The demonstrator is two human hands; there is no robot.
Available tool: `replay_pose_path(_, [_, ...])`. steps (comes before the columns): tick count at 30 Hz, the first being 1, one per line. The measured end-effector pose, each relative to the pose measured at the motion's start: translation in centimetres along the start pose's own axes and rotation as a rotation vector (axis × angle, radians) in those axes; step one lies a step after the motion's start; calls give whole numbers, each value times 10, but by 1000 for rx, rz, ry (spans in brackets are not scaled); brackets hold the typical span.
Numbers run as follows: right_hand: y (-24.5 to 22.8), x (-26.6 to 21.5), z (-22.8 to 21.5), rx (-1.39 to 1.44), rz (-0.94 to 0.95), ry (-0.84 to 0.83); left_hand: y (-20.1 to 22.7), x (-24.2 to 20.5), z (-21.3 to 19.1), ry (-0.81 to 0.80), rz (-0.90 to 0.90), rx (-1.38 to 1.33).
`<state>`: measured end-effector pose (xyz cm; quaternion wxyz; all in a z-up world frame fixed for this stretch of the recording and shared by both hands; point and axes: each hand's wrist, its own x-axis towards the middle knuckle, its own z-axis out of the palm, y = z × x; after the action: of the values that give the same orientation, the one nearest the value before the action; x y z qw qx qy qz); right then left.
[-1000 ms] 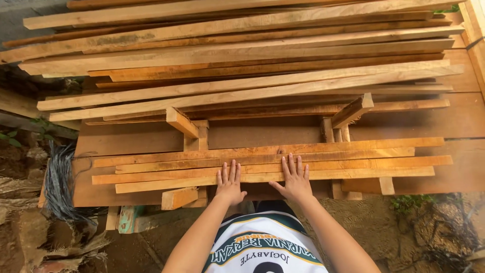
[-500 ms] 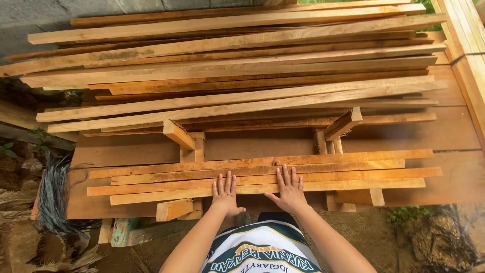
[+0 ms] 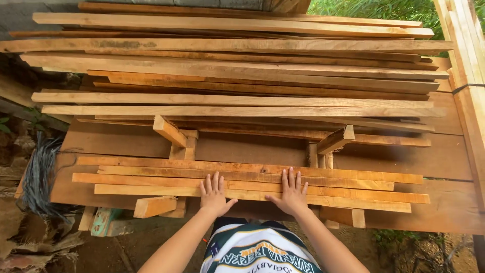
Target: Sorting and organizing thin wooden slats by placing them into a designated stack on a workbench.
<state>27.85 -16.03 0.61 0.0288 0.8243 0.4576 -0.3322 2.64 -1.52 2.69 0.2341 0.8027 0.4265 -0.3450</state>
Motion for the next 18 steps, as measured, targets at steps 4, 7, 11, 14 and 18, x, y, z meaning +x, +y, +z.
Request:
replay_pose_path(4, [-2,-2,-14,-36,-4,3,12,5,-30,197,119,-49])
replay_pose_path(7, [-6,4,-39,-138,-41,22,11,25,-43,236,164,134])
replay_pose_path(11, [-5,20,-48,-176,-59,-43,13,45,-51,126,142,159])
replay_pose_path(14, [-12,21,-64,-166,-44,-82,14,58,-49,85,142,134])
replay_pose_path(18, [-6,29,-52,-163,-35,-113,10,47,-53,31,159,43])
